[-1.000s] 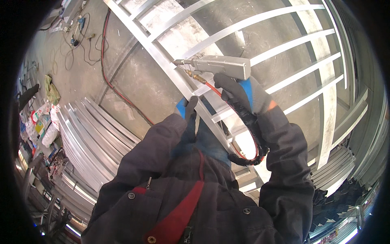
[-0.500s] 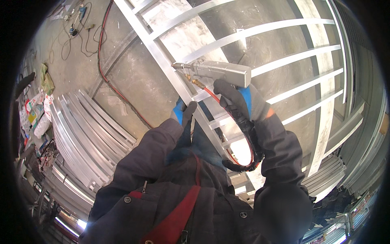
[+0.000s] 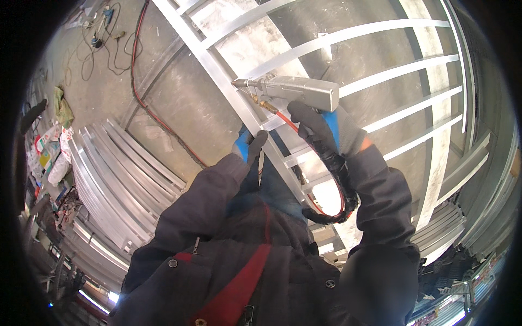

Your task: The person welds a rectangular metal frame using a handheld welding torch, creating bright sparks at the joints. They repeatedly flip the frame to access different sides, then pick up additional metal bars and place them onto the frame for further welding.

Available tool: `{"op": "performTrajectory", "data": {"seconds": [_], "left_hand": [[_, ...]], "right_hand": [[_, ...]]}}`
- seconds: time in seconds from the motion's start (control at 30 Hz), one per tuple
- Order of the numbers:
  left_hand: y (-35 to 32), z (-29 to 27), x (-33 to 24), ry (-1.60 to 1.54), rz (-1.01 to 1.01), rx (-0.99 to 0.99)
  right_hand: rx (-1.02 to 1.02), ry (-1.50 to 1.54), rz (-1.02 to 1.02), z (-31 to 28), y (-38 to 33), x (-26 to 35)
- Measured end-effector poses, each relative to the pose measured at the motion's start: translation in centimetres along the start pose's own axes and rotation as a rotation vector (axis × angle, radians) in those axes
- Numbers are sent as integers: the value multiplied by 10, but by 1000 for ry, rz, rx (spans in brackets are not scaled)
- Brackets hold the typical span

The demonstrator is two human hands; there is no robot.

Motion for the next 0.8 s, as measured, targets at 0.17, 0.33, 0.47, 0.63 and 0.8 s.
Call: {"op": "performTrajectory", "data": {"seconds": [0.17,0.33,0.47,0.63,0.8], "left_hand": [[1,-3,13,117,-59,19],[4,-3,20,101,-54,41],[7,-5,23,80,-47,26],[6,-4,33,-2,-104,25],[12,-5,37,3,-51,11]], "right_hand": [[33,-3,-19,2,0,0],[-17,-210,-243,2,-1,16],[-6,-61,-76,1,-2,1],[40,-27,1,1,-6,-3],[50,-28,14,1,-8,-3]]}}
Point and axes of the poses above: each hand's wrist, its own y-axis towards the middle knuckle, its own z-axis out of the palm, x = y × z, the point moved 9 cm from there along y, towards the middle knuckle, and after that the axes turned 2 degrees about z, right-handed, at the moved point
